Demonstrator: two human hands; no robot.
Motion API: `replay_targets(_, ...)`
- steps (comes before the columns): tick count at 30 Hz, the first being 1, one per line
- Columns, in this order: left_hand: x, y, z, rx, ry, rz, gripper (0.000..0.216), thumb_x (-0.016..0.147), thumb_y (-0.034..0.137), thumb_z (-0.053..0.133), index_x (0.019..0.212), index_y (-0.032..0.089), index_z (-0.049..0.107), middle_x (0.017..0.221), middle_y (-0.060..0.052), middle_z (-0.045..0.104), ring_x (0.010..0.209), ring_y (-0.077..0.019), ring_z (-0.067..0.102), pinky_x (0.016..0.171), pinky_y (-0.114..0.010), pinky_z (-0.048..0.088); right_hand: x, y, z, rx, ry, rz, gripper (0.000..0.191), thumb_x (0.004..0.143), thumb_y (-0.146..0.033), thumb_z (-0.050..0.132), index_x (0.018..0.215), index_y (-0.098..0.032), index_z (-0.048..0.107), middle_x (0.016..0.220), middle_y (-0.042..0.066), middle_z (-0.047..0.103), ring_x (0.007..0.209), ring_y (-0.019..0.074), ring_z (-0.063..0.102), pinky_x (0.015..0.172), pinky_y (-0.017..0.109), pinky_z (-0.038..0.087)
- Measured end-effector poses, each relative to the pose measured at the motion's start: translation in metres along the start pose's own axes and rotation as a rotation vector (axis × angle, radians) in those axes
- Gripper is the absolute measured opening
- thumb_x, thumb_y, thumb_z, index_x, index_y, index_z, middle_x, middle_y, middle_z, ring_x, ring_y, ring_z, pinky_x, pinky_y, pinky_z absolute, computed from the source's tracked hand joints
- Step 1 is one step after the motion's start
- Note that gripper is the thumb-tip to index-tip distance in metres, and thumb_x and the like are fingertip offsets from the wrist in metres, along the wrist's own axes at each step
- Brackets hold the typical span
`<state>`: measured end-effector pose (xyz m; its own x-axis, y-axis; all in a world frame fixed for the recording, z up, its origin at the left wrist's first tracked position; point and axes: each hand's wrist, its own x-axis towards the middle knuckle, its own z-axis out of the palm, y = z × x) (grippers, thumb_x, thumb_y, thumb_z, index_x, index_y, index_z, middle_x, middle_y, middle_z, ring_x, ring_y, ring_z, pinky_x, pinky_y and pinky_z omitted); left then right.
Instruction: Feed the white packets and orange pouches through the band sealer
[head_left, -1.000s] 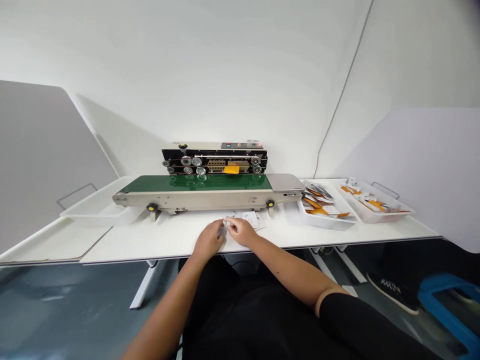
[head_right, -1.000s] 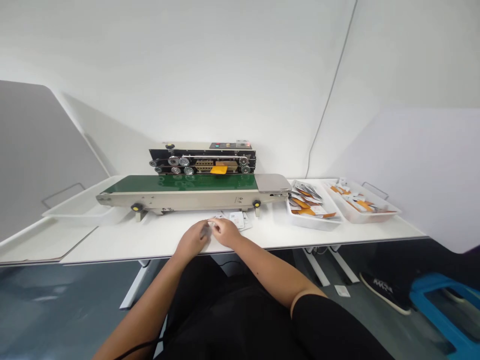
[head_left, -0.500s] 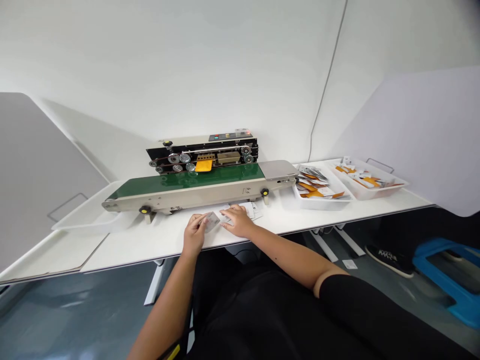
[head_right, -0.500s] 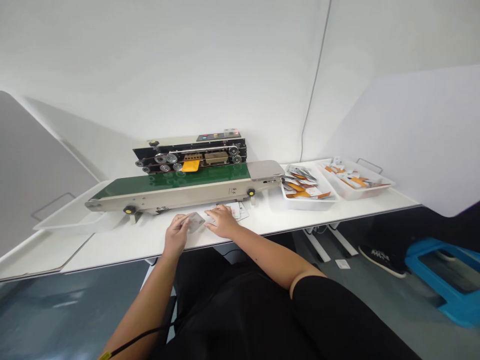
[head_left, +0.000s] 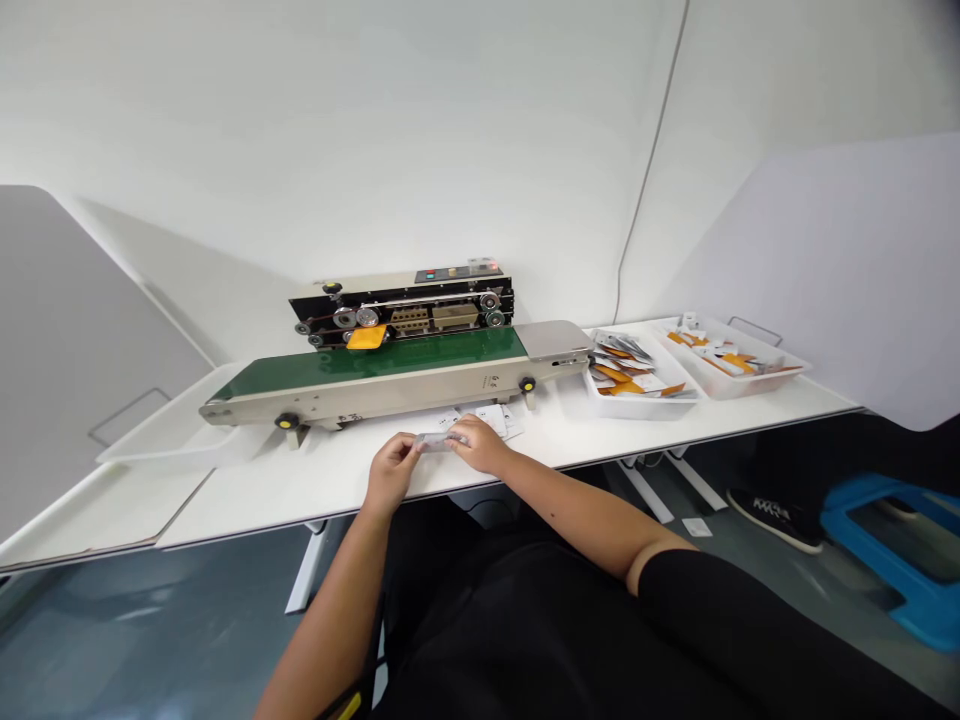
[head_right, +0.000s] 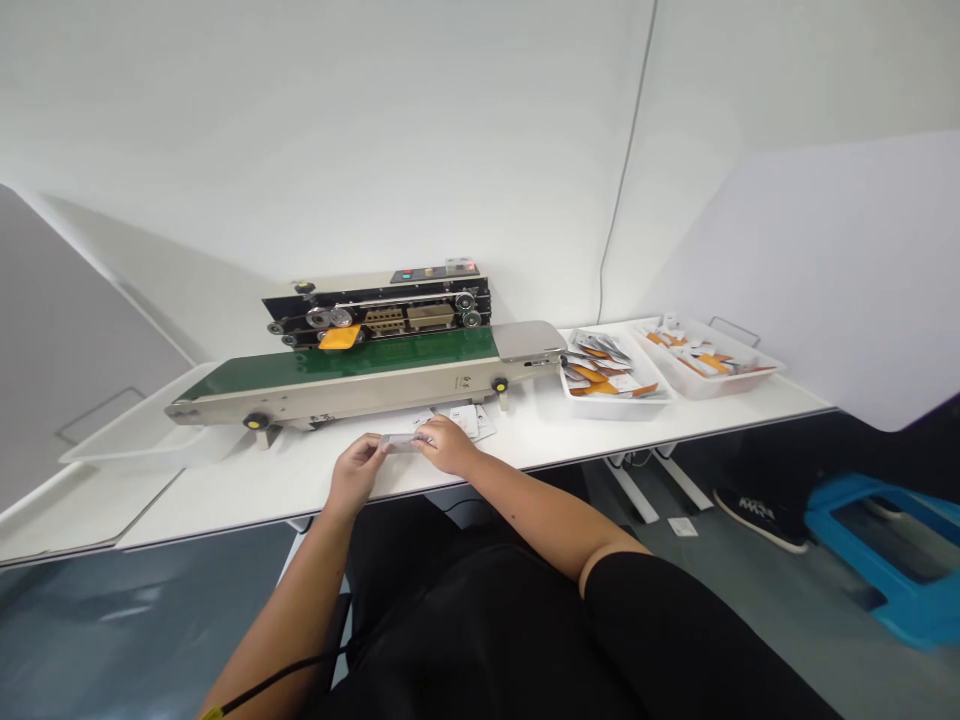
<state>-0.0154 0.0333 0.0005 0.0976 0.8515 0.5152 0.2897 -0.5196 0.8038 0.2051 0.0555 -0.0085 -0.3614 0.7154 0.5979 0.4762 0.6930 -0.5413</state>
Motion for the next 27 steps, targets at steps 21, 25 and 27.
replay_targets(21, 0.001, 0.005, 0.004, 0.105, -0.094, -0.032, 0.023, 0.088, 0.043, 0.069, 0.090, 0.021, 0.071, 0.082, -0.001, 0.066, 0.074, -0.0164, 0.060, 0.070, -0.025, 0.050, -0.002, -0.008, -0.007, 0.044, 0.040, -0.070, 0.007, 0.094, -0.019, 0.065, 0.091, -0.020, 0.071, 0.086, 0.005, 0.067, 0.092, 0.0215, 0.058, 0.086, 0.035, 0.048)
replay_targets(25, -0.001, 0.000, 0.004, 0.010, -0.015, -0.169, 0.028, 0.088, 0.047, 0.069, 0.095, 0.020, 0.070, 0.071, 0.000, 0.069, 0.065, -0.0175, 0.067, 0.068, -0.028, 0.055, -0.004, -0.011, -0.008, 0.067, 0.172, -0.070, 0.019, 0.096, -0.023, 0.061, 0.111, -0.020, 0.072, 0.092, 0.006, 0.066, 0.091, 0.0210, 0.058, 0.091, 0.037, 0.048)
replay_targets(27, -0.001, -0.003, 0.004, -0.032, 0.066, -0.204, 0.032, 0.087, 0.048, 0.070, 0.101, 0.019, 0.071, 0.077, -0.003, 0.074, 0.073, -0.0210, 0.073, 0.073, -0.032, 0.059, -0.006, -0.012, -0.009, 0.099, 0.163, -0.034, 0.036, 0.097, -0.028, 0.060, 0.132, -0.022, 0.065, 0.088, 0.004, 0.064, 0.087, 0.0199, 0.058, 0.091, 0.037, 0.049)
